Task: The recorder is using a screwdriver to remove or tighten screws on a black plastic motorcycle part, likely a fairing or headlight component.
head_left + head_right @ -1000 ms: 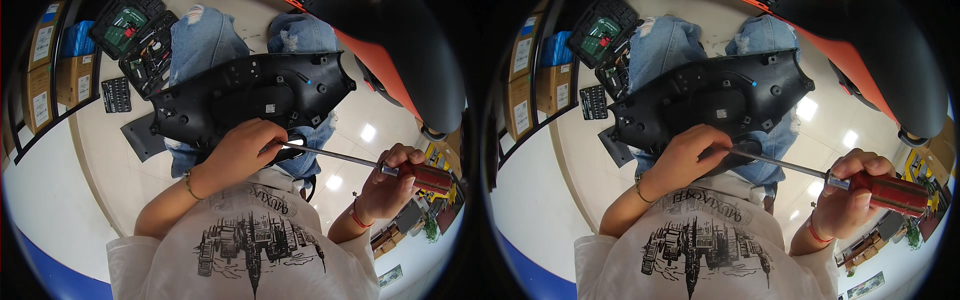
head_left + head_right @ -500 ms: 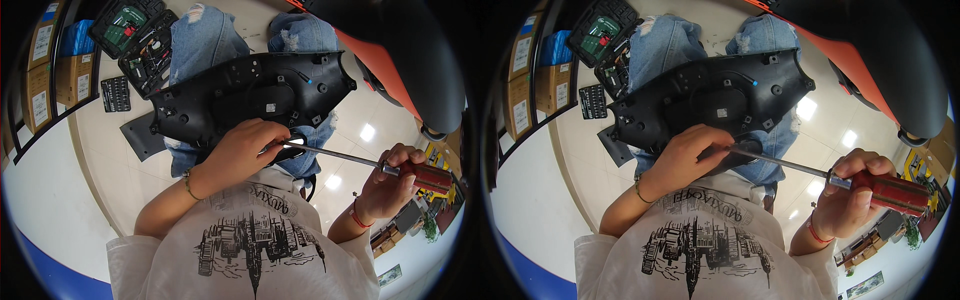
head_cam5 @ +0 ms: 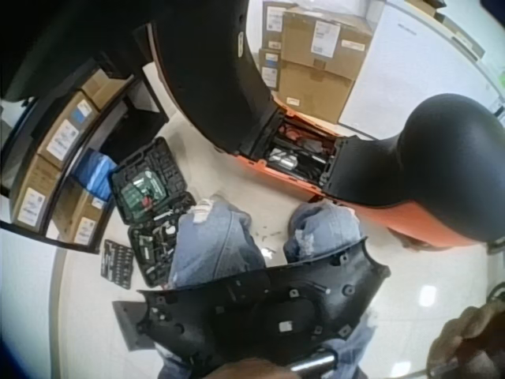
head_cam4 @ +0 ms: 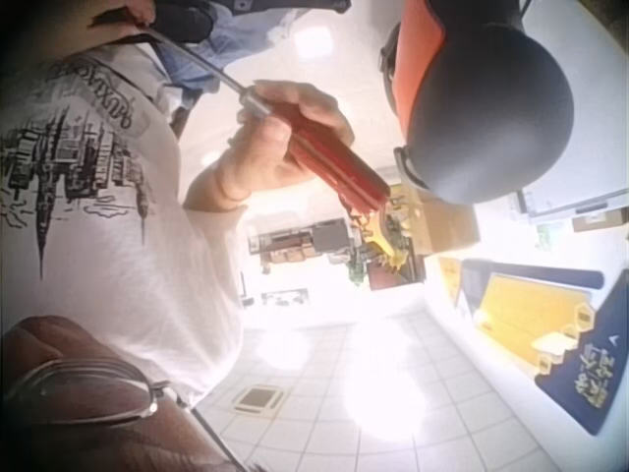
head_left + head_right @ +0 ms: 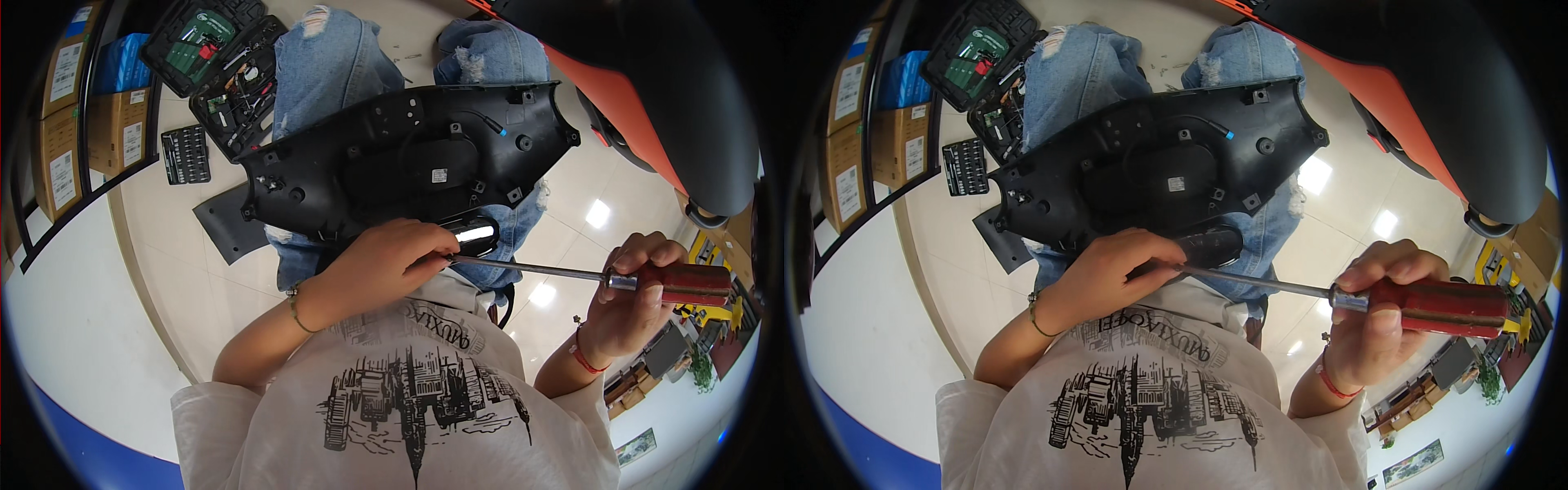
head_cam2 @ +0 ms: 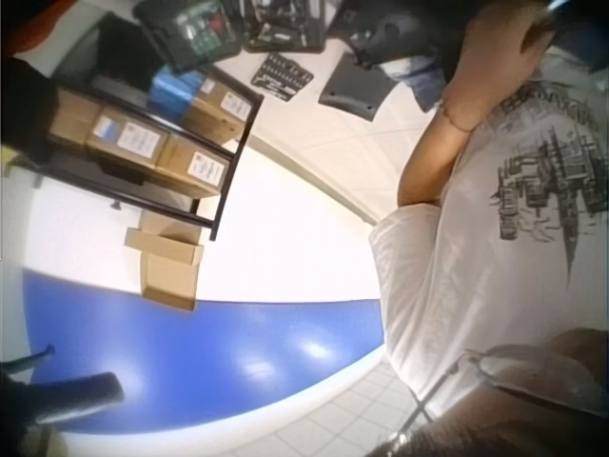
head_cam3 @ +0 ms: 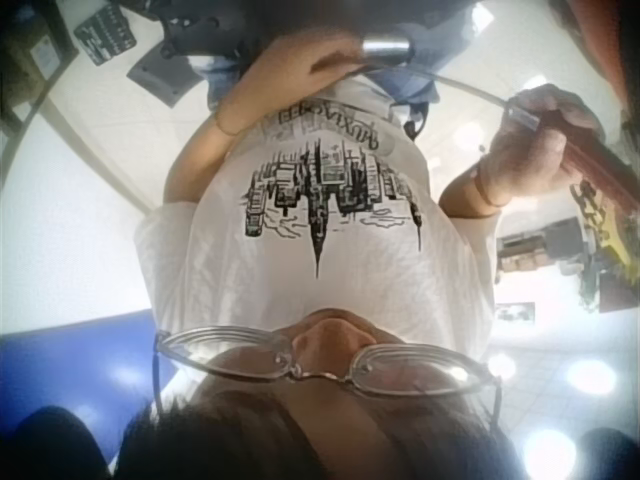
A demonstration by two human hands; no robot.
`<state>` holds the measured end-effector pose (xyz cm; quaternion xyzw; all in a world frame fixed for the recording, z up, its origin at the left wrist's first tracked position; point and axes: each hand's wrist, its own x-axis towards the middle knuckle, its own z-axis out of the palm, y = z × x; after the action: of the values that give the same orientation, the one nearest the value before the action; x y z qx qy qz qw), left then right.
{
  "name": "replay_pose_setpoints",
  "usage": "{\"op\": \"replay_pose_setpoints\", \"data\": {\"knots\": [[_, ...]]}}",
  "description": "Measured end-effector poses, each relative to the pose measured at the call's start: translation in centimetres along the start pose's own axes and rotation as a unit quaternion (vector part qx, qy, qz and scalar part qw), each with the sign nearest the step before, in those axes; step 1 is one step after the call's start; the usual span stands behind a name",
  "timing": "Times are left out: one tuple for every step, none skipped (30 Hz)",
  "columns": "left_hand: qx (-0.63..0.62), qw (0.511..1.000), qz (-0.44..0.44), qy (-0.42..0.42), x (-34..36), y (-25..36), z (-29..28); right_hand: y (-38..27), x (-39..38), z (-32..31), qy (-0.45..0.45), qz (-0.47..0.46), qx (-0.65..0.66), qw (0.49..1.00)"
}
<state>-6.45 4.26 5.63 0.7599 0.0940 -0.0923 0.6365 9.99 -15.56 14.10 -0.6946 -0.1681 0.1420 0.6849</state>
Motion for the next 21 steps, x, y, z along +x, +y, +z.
{"op": "replay_pose_setpoints", "data": {"knots": [[-0.004, 1.0, -0.002, -0.005, -0.2, -0.1, -0.1, 0.0, -0.1, 0.1, 0.0, 0.0, -0.001, 1.0], [-0.005, 1.0, -0.002, -0.005, -0.4, -0.2, -0.1, -0.1, -0.1, 0.1, -0.01, 0.019, -0.003, 1.0], [-0.023, 1.0, -0.009, 0.001, -0.6, -0.3, 0.0, -0.1, -0.2, 0.1, -0.02, 0.037, -0.006, 0.999], [-0.041, 0.999, -0.016, 0.008, -0.7, -0.4, -0.1, -0.1, -0.3, 0.0, -0.02, 0.037, -0.007, 0.999], [-0.041, 0.999, -0.016, 0.008, -0.8, -0.5, -0.2, -0.1, -0.5, -0.2, -0.031, 0.048, -0.013, 0.998], [-0.034, 0.999, -0.012, 0.014, -0.9, -0.5, -0.4, -0.1, -0.5, -0.3, -0.042, 0.059, -0.02, 0.997], [-0.027, 0.999, -0.008, 0.02, -1.0, -0.6, -0.4, -0.2, -0.5, -0.3, -0.043, 0.059, -0.021, 0.997], [-0.027, 0.999, -0.008, 0.02, -1.0, -0.7, -0.5, -0.3, -0.3, -0.3, -0.06, 0.059, 0.002, 0.996], [-0.025, 0.999, -0.004, 0.035, -1.0, -0.9, -0.5, -0.5, -0.2, -0.4, -0.077, 0.058, 0.024, 0.995], [-0.023, 0.999, 0.001, 0.048, -1.0, -0.9, -0.4, -1.0, -0.1, -0.3, -0.077, 0.059, 0.023, 0.995], [-0.025, 0.999, 0.001, 0.048, -0.8, -1.0, -0.4, -1.5, -0.1, -0.1, -0.059, 0.065, 0.032, 0.996], [0.007, 0.999, 0.016, 0.043, -0.4, -1.0, -0.5, -1.9, -0.3, 0.0, -0.041, 0.071, 0.041, 0.996], [0.04, 0.998, 0.031, 0.041, -0.2, -0.9, -0.6, -2.0, -0.4, -0.4, -0.043, 0.07, 0.04, 0.996], [0.039, 0.998, 0.031, 0.042, 0.2, -0.9, -0.5, -2.1, -0.5, -1.1, -0.063, 0.056, 0.028, 0.996], [0.065, 0.996, 0.046, 0.052, 0.6, -0.7, -0.2, -2.3, -0.5, -1.8, -0.084, 0.041, 0.015, 0.996], [0.089, 0.992, 0.062, 0.059, 1.2, -0.6, 0.1, -2.7, -0.5, -2.3, -0.11, 0.032, 0.004, 0.993], [0.087, 0.992, 0.064, 0.06, 2.0, -0.8, 0.5, -3.0, -0.9, -2.4, -0.11, 0.031, 0.001, 0.993], [0.1, 0.988, 0.09, 0.07, 2.8, -1.1, 1.0, -3.1, -1.3, -2.2, -0.108, 0.0, -0.015, 0.994], [0.115, 0.983, 0.115, 0.082, 3.5, -1.3, 1.6, -3.2, -1.6, -1.8, -0.107, -0.031, -0.029, 0.993], [0.116, 0.983, 0.115, 0.083, 4.1, -1.5, 2.1, -3.3, -1.8, -1.2, -0.095, -0.043, -0.046, 0.993], [0.087, 0.987, 0.099, 0.089, 4.6, -1.7, 2.7, -3.5, -2.1, -1.1, -0.099, -0.04, -0.054, 0.993]]}}
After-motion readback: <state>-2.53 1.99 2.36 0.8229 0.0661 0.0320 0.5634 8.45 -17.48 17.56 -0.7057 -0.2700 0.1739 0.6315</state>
